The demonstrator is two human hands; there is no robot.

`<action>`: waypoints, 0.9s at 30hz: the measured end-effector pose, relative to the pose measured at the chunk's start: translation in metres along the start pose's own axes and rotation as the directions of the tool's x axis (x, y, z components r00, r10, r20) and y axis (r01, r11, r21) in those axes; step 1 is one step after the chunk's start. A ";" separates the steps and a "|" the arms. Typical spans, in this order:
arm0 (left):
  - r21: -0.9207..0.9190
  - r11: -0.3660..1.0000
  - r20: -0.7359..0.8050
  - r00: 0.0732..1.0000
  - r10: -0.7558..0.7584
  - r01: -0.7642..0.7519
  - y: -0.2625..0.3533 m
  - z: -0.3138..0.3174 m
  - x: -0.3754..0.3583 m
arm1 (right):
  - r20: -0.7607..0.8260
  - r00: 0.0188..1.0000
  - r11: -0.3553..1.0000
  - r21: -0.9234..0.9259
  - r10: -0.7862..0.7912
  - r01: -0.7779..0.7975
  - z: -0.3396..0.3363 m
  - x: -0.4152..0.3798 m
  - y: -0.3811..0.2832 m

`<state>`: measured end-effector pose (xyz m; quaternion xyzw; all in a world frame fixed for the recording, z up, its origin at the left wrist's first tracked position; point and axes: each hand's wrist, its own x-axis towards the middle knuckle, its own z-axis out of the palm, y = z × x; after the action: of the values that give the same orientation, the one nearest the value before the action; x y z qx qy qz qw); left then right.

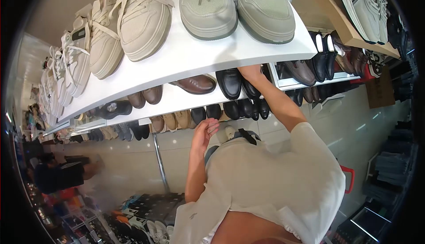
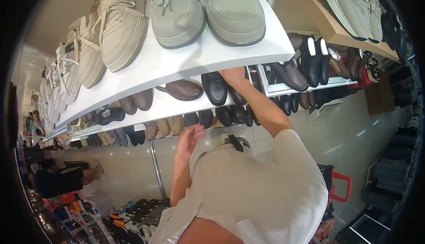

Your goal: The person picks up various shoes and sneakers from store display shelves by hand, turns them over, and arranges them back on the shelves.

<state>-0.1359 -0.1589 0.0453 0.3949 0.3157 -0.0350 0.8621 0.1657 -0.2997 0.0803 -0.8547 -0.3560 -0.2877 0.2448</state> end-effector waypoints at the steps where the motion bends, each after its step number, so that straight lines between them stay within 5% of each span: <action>1: 0.003 1.000 -0.005 1.000 -0.003 0.003 -0.001 -0.003 -0.001 | 0.106 0.990 0.983 0.147 0.095 -0.110 0.010 0.000 0.007; 4: -0.015 0.999 -0.024 0.999 -0.038 0.038 0.002 -0.014 -0.001 | 0.061 0.993 0.934 0.338 0.098 -0.113 0.045 -0.012 0.025; 10: 0.161 0.986 -0.100 0.995 -0.022 0.038 0.009 0.001 0.004 | 0.180 0.981 0.964 0.240 0.069 -0.112 0.055 -0.026 0.033; 12: 0.373 0.928 -0.043 0.999 0.030 -0.012 0.008 0.012 0.020 | 0.214 0.975 0.976 0.189 0.065 -0.106 0.054 -0.028 0.033; 16: 0.469 0.883 -0.002 1.000 0.007 -0.006 0.009 0.034 0.041 | 0.138 0.981 0.974 0.162 0.138 -0.160 0.042 -0.044 0.028; 18: 0.434 0.901 0.041 0.999 0.004 -0.022 0.007 0.039 0.047 | -0.001 0.975 0.955 0.200 0.224 -0.219 0.029 -0.059 0.027; 20: 0.404 0.914 0.040 0.998 -0.046 0.025 0.004 0.034 0.047 | 0.079 0.951 0.951 0.048 0.300 -0.305 0.033 -0.091 0.026; 27: 0.277 0.952 0.003 0.991 -0.135 0.129 -0.010 0.003 0.046 | 0.091 0.898 0.893 0.102 0.431 -0.439 0.027 -0.122 0.012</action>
<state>-0.1010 -0.1595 0.0142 0.4889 0.3238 -0.1407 0.7977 0.1125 -0.3477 -0.0223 -0.9054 -0.1801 -0.1755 0.3420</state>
